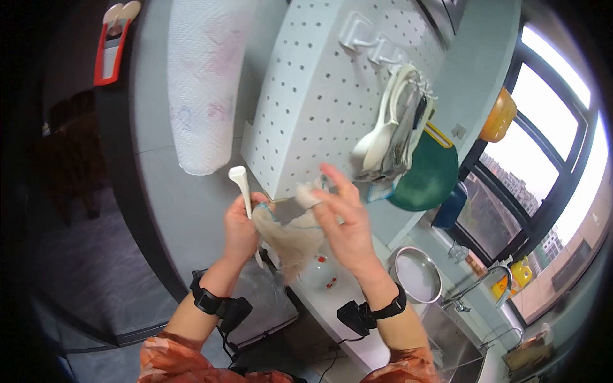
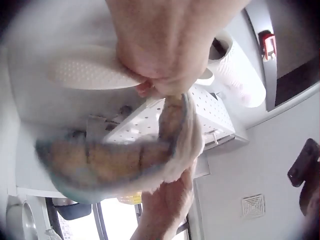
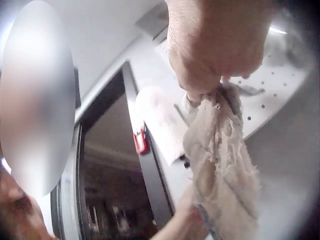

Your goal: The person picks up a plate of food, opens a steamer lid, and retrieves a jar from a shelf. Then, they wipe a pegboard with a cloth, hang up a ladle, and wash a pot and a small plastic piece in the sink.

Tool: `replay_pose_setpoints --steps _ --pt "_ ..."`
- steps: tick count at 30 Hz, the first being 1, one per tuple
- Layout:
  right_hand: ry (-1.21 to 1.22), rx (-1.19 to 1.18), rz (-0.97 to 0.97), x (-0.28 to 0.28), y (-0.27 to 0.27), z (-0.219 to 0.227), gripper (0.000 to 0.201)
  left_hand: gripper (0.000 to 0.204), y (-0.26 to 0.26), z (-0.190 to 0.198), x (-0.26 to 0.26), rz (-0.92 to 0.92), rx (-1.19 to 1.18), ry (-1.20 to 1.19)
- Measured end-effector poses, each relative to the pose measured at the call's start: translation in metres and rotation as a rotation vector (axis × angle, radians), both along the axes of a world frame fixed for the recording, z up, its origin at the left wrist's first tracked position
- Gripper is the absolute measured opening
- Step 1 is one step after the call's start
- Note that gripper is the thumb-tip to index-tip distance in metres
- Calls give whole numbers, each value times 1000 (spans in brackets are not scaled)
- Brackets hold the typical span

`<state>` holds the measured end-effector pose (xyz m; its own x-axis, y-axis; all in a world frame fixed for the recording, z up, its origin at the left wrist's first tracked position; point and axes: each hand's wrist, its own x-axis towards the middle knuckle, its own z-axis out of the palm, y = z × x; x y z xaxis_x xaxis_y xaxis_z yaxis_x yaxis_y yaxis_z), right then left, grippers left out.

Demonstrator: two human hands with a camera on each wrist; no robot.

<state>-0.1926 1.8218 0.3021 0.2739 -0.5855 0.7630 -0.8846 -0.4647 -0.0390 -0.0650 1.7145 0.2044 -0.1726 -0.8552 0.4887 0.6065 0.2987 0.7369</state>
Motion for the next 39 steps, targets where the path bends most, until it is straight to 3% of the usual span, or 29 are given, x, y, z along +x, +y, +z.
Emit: replay_pose_setpoints --steps 2,3,4,6,13,15,16,18,20,21,23,24,30,32,36,38,39 --pt "-882 216 228 -19 7 -19 23 11 5 4 0 25 -10 26" --pt "-1179 337 311 -25 10 -29 26 10 9 7 4 27 24 -62" --pt "-1198 323 308 -28 12 -37 26 10 11 9 5 16 17 -81" --pt "-1603 487 414 -33 16 -48 27 10 13 11 4 35 24 -61" --pt "-1504 665 395 -51 8 -62 26 11 15 12 1 71 -33 -81" --pt "-1576 456 472 -36 -4 -51 24 11 15 13 2 86 -38 -92" --pt "-1573 460 487 -27 -9 -39 24 11 15 12 2 87 -24 -96" --pt "-1345 102 525 -9 -24 -8 20 11 16 13 2 99 -15 -104" --pt "-1004 -191 347 -5 -55 14 17 11 17 14 2 92 -2 -99" --pt "-1011 -193 347 0 -66 18 17 11 17 14 3 92 -3 -106" --pt "-555 -502 159 9 -83 22 18 12 17 15 3 85 9 -105" --pt "-552 -508 152 10 -84 17 18 12 16 15 1 77 5 -105" --pt "-416 -366 142 -9 -65 -69 20 11 16 11 -1 128 -2 -86" --pt "-589 -16 114 -22 -54 -93 19 11 16 12 -1 143 -17 -127" --pt "-786 193 35 -65 -21 -154 18 11 20 12 3 216 26 -228" --pt "-1162 421 69 -93 4 -188 16 10 28 3 6 236 13 -221" --pt "-1188 447 49 -106 22 -199 16 10 35 -4 7 252 24 -250"
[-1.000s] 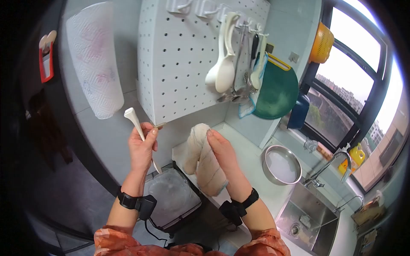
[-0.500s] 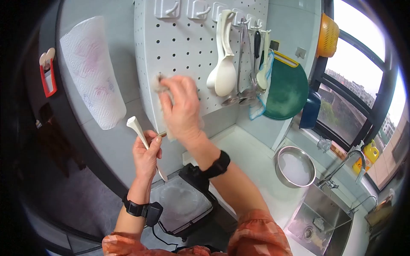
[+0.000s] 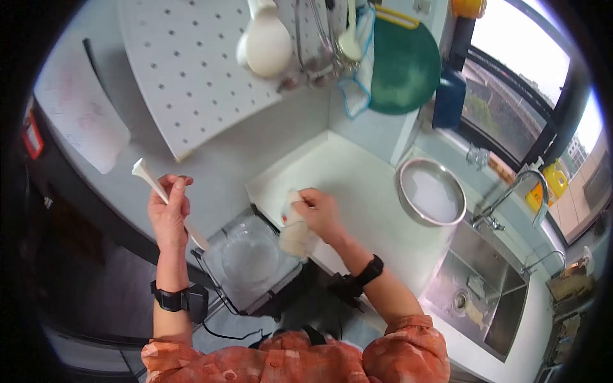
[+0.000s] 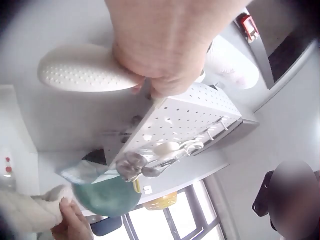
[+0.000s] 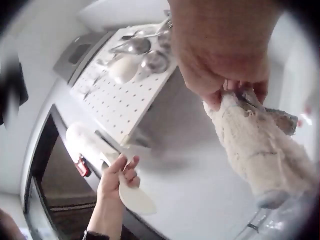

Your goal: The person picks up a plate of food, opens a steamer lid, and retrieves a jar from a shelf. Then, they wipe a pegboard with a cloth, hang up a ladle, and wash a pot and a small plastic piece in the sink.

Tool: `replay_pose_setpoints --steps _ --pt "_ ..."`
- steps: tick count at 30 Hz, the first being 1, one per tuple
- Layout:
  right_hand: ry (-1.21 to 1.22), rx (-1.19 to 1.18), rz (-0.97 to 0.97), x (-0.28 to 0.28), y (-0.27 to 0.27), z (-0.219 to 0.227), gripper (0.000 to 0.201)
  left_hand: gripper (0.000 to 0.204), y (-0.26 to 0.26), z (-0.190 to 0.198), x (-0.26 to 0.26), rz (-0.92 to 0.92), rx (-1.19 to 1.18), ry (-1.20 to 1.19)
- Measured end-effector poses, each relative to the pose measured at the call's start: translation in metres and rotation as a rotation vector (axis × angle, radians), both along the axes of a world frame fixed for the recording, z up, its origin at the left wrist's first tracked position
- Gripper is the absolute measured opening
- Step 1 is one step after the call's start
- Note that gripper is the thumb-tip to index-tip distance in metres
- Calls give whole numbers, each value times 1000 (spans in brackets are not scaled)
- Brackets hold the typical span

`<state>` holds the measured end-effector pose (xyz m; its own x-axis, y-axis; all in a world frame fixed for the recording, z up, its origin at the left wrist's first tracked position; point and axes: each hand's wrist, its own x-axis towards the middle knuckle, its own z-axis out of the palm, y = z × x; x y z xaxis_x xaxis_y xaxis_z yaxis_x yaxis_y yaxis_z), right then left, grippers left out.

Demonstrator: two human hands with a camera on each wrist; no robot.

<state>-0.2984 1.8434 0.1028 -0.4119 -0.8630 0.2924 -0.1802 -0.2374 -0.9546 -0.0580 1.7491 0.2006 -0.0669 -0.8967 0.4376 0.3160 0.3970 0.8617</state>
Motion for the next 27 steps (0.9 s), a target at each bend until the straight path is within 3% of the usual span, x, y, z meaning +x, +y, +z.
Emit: replay_pose_setpoints --steps 2,5,9,11,12,13,14,15,17,18,20,23,27 --pt "-119 256 -1 -24 33 -16 21 11 11 -23 1 -39 65 -52" --pt "-181 372 -186 -59 57 -66 25 14 33 -60 -17 -114 164 -132" --pt "-153 392 -298 -103 72 -127 35 21 60 -105 -65 -347 402 -412" --pt "612 231 -671 -112 81 -143 45 25 65 -136 -86 -387 275 -535" --pt "607 237 -657 -110 86 -135 45 30 68 -152 -93 -403 256 -604" --pt "455 197 -533 -104 94 -113 47 34 70 -175 -101 -405 135 -687" --pt "302 161 -403 -97 102 -91 49 36 84 -167 -106 -386 60 -870" --pt "295 168 -378 -87 110 -72 49 35 98 -152 -112 -478 50 -978" --pt "-234 426 132 -69 126 -41 44 31 117 -150 -120 -579 -194 -1086" --pt "-236 432 148 -65 131 -39 44 31 123 -147 -122 -568 -181 -1090" --pt "-267 570 374 -61 137 -39 39 32 130 -143 -125 -671 -243 -1179" --pt "-442 571 399 -55 140 -42 32 34 128 -149 -119 -681 -290 -1211" --pt "-453 560 401 -44 132 -57 28 40 128 -138 -101 -582 -320 -1383"
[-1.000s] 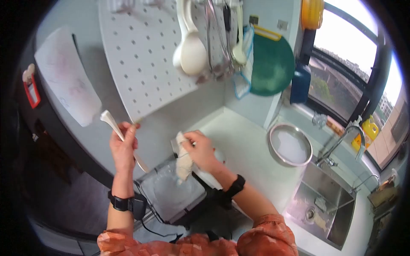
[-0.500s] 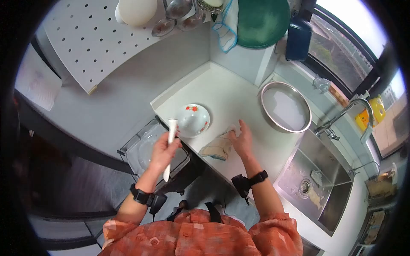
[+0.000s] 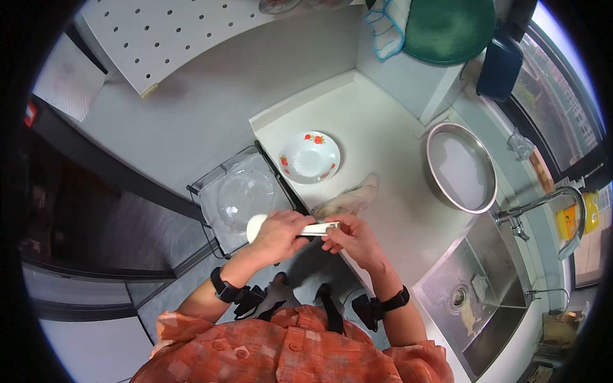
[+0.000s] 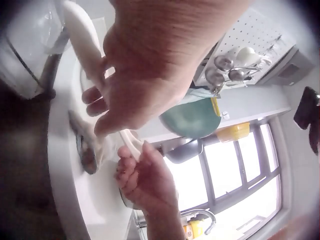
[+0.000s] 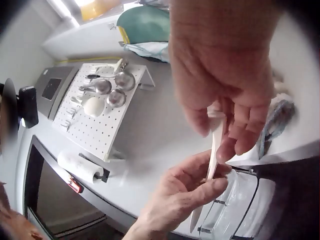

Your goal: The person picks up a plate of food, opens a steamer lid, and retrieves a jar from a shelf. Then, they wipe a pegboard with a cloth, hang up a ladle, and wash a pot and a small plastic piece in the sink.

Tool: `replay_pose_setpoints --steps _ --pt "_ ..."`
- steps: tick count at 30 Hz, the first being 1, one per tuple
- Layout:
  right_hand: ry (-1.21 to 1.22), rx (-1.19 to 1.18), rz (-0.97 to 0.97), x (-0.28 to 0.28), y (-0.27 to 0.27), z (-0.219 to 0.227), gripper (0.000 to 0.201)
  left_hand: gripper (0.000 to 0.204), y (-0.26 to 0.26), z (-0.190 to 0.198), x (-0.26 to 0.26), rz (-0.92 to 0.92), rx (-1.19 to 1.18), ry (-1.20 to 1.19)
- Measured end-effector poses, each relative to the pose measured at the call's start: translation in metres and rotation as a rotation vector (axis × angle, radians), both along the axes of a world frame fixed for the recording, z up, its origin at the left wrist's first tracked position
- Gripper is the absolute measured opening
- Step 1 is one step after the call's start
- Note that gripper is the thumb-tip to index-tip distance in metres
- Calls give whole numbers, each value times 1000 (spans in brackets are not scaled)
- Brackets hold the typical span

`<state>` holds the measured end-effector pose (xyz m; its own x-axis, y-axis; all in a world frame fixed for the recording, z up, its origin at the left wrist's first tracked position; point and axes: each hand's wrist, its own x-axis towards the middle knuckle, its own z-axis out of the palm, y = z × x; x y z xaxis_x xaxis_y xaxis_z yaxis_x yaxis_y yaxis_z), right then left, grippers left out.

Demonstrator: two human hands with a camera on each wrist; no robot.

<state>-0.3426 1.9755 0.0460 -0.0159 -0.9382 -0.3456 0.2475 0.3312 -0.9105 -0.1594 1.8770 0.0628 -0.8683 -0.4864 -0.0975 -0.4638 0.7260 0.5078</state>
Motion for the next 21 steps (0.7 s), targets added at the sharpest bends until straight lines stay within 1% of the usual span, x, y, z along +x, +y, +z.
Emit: replay_pose_setpoints --steps 2,3,4,5,6,7,9,10,12,13,15,16,18,19,20,21 --pt "4 -72 -110 5 -4 0 26 44 -7 7 16 39 -276 271" --pt "4 -73 -111 8 -6 1 26 48 -11 11 26 92 -268 262" --pt "6 -58 -154 9 -7 2 26 48 -18 10 36 92 -267 264" --pt "10 -39 -195 10 -8 3 26 48 -26 9 48 171 -316 278" --pt "18 -33 -188 11 -8 2 26 49 -33 6 61 255 -362 293" --pt "28 -31 -218 11 -8 1 26 49 -39 1 75 266 -355 296" --pt "36 -25 -239 12 -12 0 26 50 -53 -11 108 393 -261 213" --pt "51 -24 -269 14 -13 1 27 50 -59 -18 124 398 -256 207" --pt "63 -12 -299 21 -14 -2 28 50 -69 -39 153 510 -241 104" --pt "51 10 -343 24 -15 -4 28 50 -77 -53 166 514 -234 103" --pt "42 34 -419 34 -20 -1 27 53 -92 -75 188 739 -448 131" --pt "48 40 -415 38 -22 -1 27 53 -98 -81 195 744 -440 131" --pt "47 30 -461 43 -24 0 26 56 -114 -85 201 1019 22 119" --pt "52 34 -460 46 -26 0 26 55 -123 -103 208 992 24 164" --pt "64 26 -492 48 -28 1 26 55 -127 -103 208 992 29 164" --pt "76 18 -525 49 -29 1 26 53 -132 -104 207 1005 186 144"
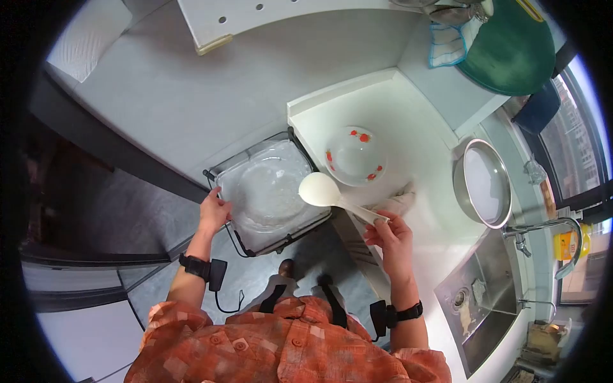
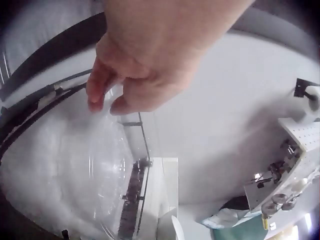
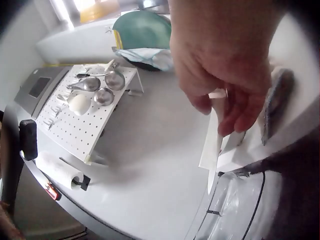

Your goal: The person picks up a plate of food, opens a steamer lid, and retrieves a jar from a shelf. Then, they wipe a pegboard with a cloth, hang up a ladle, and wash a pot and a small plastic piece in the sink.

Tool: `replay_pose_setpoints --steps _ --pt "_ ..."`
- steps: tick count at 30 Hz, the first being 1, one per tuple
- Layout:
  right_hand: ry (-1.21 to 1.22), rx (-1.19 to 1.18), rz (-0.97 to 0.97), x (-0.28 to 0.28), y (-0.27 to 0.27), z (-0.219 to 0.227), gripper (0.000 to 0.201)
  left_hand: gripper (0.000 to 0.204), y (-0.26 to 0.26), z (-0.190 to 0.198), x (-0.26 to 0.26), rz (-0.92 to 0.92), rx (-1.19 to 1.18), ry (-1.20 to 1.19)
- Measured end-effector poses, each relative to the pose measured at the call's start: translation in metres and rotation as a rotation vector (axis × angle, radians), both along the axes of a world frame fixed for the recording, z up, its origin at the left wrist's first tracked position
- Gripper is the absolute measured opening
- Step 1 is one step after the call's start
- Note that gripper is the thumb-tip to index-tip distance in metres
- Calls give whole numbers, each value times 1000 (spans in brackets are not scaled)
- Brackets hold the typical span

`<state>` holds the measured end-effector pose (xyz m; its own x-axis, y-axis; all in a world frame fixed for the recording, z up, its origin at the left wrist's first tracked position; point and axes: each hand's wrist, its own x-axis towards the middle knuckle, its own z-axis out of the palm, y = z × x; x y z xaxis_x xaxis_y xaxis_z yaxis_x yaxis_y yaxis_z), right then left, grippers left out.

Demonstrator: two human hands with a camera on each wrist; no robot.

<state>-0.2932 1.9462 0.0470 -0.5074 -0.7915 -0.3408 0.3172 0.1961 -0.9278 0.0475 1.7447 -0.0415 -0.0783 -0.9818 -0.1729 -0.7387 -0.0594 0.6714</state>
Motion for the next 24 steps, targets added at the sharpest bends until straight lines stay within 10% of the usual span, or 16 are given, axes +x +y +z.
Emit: replay_pose_setpoints --steps 16,24 --pt "-8 11 -34 36 -9 -1 28 40 14 9 5 61 -57 433" --pt "29 7 422 107 -75 -73 36 45 25 -20 6 60 84 446"
